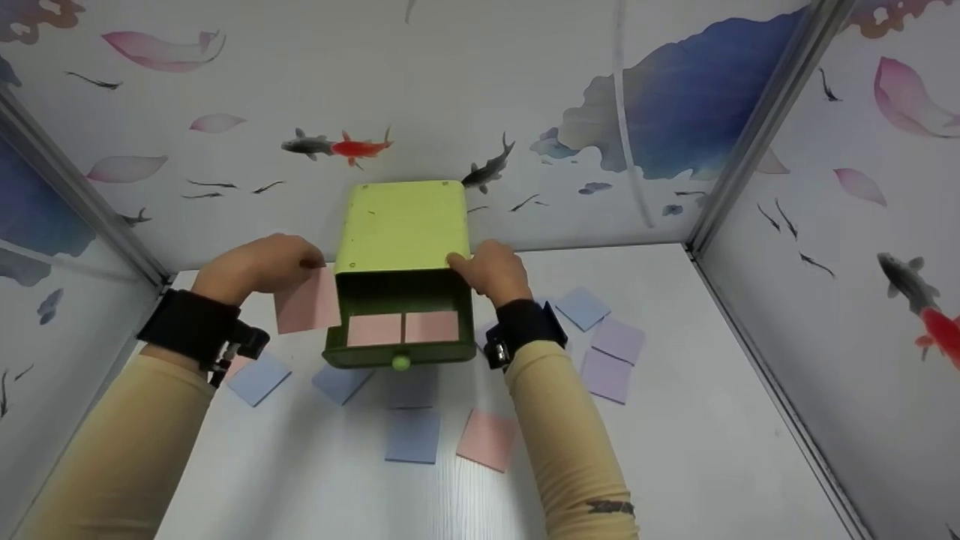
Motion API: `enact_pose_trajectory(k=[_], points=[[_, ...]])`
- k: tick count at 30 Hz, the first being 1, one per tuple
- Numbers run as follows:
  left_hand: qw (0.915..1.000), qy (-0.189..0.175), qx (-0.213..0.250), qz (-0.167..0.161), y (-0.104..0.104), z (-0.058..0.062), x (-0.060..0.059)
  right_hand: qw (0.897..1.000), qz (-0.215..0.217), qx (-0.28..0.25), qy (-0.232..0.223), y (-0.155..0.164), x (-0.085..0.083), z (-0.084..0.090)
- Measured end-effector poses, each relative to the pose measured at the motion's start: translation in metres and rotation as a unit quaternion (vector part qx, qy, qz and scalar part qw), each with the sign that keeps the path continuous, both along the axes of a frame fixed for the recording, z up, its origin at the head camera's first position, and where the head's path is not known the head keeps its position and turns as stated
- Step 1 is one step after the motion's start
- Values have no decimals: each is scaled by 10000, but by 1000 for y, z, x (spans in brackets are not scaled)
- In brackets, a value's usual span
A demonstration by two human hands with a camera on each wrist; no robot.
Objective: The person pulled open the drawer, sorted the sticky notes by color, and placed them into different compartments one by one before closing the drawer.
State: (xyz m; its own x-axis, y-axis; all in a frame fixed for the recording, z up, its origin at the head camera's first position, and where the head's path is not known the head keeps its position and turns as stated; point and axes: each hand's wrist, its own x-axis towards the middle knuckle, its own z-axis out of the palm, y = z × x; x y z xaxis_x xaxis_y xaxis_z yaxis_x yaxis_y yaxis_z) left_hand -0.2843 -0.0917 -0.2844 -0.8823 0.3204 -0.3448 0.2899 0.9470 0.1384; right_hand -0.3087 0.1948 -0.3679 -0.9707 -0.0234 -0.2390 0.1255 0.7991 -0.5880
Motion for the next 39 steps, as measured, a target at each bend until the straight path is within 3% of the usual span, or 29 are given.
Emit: enact_pose_trajectory(k=[10,17,30,39], points=[[9989,-62,139,-448,26,-16,-4,10000,-28,22,-13,-2,0,0],[9980,-326,375,-387,38,-34,-5,9998,105,132,113,-2,1,0],[9985,24,85,-549,57,-62,-3,9999,31,167,1,-2,0,-1],[9976,342,354,-489,57,-77,-4,9999,-14,151,-49,-1,-1,-1]])
